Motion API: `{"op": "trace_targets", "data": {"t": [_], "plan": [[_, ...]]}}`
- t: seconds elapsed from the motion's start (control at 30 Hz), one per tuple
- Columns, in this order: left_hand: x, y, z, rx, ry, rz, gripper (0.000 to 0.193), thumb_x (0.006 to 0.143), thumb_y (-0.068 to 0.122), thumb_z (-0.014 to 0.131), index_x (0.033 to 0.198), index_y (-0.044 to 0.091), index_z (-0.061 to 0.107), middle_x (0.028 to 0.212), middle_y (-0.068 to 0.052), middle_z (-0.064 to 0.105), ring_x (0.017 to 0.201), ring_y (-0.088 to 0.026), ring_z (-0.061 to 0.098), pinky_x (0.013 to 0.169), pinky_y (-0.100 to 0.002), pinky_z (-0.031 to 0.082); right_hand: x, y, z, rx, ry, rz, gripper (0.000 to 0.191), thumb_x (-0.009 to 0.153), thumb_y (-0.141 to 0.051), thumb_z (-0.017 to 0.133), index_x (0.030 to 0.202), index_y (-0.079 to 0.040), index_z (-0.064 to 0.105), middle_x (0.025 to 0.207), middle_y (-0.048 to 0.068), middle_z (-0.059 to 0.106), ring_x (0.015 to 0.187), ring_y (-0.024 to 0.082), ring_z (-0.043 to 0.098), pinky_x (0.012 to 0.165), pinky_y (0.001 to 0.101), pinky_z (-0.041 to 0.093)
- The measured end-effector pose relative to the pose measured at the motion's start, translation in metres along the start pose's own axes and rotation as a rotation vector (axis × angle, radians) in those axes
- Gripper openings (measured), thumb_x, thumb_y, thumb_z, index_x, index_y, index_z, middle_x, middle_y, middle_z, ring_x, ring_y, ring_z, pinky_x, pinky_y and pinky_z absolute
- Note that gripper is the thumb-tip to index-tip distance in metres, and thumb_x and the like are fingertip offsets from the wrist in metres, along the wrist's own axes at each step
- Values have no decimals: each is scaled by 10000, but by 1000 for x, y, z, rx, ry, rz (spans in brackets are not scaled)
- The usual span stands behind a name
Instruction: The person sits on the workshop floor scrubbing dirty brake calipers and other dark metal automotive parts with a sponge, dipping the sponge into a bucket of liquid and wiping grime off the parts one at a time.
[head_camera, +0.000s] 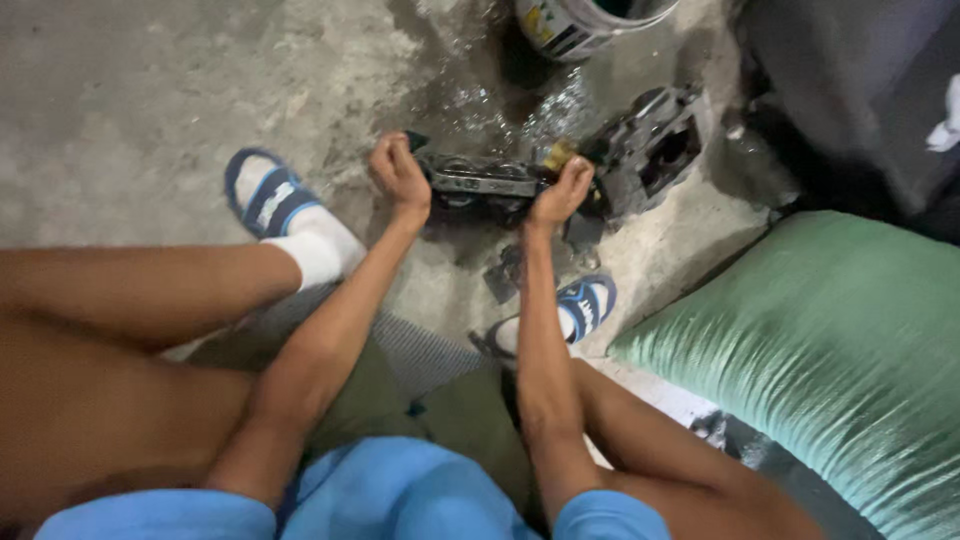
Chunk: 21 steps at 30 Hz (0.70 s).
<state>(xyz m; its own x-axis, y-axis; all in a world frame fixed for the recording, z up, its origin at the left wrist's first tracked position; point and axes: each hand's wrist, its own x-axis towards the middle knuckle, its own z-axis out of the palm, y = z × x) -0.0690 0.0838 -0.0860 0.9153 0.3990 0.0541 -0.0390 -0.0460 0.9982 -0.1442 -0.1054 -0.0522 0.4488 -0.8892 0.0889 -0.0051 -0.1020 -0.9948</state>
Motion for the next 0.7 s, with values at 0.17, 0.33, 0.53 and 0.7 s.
{"op": "trace_targets", "data": {"t": [0.17, 0.33, 0.53, 0.7], "plan": [[-15, 9, -19, 163, -157, 1, 299, 1063, 224, 543, 923, -23, 635, 833, -154, 630, 770, -274, 593, 746, -388, 472, -10, -3, -10, 34, -16, -88, 242, 1103, -240, 531, 995, -26, 568, 944, 12, 501, 903, 130, 447, 864, 291, 408], [-16, 14, -30, 237, -305, 246, 296, 1107, 246, 508, 1017, -2, 644, 967, -186, 665, 912, -372, 619, 814, -470, 479, -17, -10, -16, -105, -47, -194, 258, 1087, -257, 533, 995, -20, 573, 931, 23, 561, 887, 142, 491, 872, 295, 436], [-7, 32, -29, 197, -389, 164, 288, 1098, 237, 478, 1042, 3, 637, 899, -180, 639, 849, -348, 624, 789, -456, 484, -14, -28, -14, 228, -104, -40, 246, 1075, -254, 591, 996, -22, 605, 919, 4, 635, 855, 117, 553, 817, 295, 491], [-3, 48, -30, 226, -381, 388, 248, 1118, 207, 526, 1047, 2, 647, 953, -165, 638, 842, -341, 607, 771, -441, 485, -9, -42, -11, -41, -129, -59, 242, 1035, -253, 639, 1005, -19, 692, 899, -18, 666, 829, 76, 544, 785, 251, 477]]}}
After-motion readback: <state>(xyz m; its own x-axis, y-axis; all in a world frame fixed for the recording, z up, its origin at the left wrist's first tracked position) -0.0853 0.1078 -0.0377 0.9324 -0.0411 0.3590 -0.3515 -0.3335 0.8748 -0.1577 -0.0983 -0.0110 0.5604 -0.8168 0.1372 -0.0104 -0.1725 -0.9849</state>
